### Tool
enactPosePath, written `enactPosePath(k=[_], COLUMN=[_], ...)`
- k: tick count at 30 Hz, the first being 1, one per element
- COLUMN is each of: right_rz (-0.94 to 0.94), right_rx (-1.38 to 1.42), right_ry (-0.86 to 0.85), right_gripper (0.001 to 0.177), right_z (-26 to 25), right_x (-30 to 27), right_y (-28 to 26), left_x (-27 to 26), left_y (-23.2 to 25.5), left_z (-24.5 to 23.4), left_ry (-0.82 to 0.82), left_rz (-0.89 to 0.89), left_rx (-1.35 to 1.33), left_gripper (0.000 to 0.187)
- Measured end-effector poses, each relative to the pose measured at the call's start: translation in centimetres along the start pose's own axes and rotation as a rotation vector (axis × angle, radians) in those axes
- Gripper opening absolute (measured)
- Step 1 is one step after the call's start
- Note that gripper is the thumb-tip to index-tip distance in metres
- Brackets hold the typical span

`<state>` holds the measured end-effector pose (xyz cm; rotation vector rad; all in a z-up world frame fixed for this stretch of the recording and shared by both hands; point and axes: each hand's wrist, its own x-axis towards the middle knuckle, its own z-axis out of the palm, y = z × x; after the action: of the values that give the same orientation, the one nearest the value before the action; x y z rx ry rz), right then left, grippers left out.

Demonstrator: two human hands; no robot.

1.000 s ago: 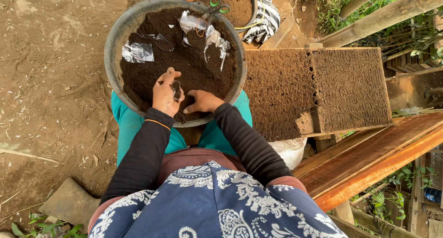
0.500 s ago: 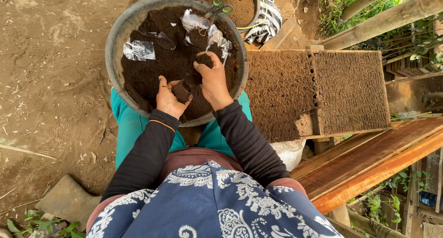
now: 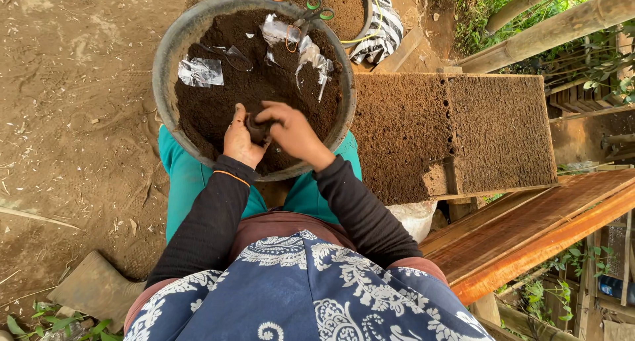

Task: The person scoops soil from a large basin and fills small plastic packets by hand. They then place the filled packets into a wooden tray filled with soil.

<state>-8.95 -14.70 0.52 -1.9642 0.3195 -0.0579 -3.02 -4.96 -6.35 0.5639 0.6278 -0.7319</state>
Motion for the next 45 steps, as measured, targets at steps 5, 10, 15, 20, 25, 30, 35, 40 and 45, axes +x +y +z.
enactPosePath(k=[5, 10, 15, 20, 25, 30, 35, 40, 45], right_rz=[0.058, 0.111, 0.215, 0.003, -0.090, -0.013, 0.010, 0.038, 0.221], right_rx=[-0.188, -0.162, 0.469, 0.584, 0.597, 0.268, 0.095, 0.151, -0.115], right_ry=[0.039, -0.348, 0.079, 0.358, 0.427, 0.426, 0.389, 0.661, 0.887], right_gripper=[0.027, 0.040, 0.018, 0.017, 0.018, 0.031, 0.031, 0.027, 0.020], right_z=[0.1, 2.3, 2.0, -0.5, -0.5, -0.7, -2.2, -10.3, -19.8], right_x=[2.8, 0.6, 2.5, 2.0, 0.6, -1.5, -1.4, -4.8, -13.4], right_y=[6.7, 7.9, 12.8, 2.2, -2.2, -1.7, 5.8, 10.8, 16.0], left_x=[-2.1, -1.5, -0.4, -4.3, -4.8, -5.0, -2.4, 6.2, 3.4], left_y=[1.4, 1.5, 1.0, 1.4, 0.5, -0.5, -2.9, -4.9, -3.1], left_z=[1.2, 0.9, 0.0, 2.7, 4.5, 6.3, 5.4, 0.2, 0.0], left_ry=[-0.171, -0.147, -0.181, -0.096, -0.026, 0.109, 0.058, -0.032, 0.060], left_rz=[-0.001, 0.094, 0.171, 0.071, -0.066, 0.020, 0.085, 0.198, 0.535], left_rx=[0.105, 0.246, 0.289, 0.177, -0.017, 0.085, 0.163, 0.680, 1.041], left_gripper=[0.039, 0.046, 0.041, 0.044, 0.045, 0.045, 0.047, 0.053, 0.015])
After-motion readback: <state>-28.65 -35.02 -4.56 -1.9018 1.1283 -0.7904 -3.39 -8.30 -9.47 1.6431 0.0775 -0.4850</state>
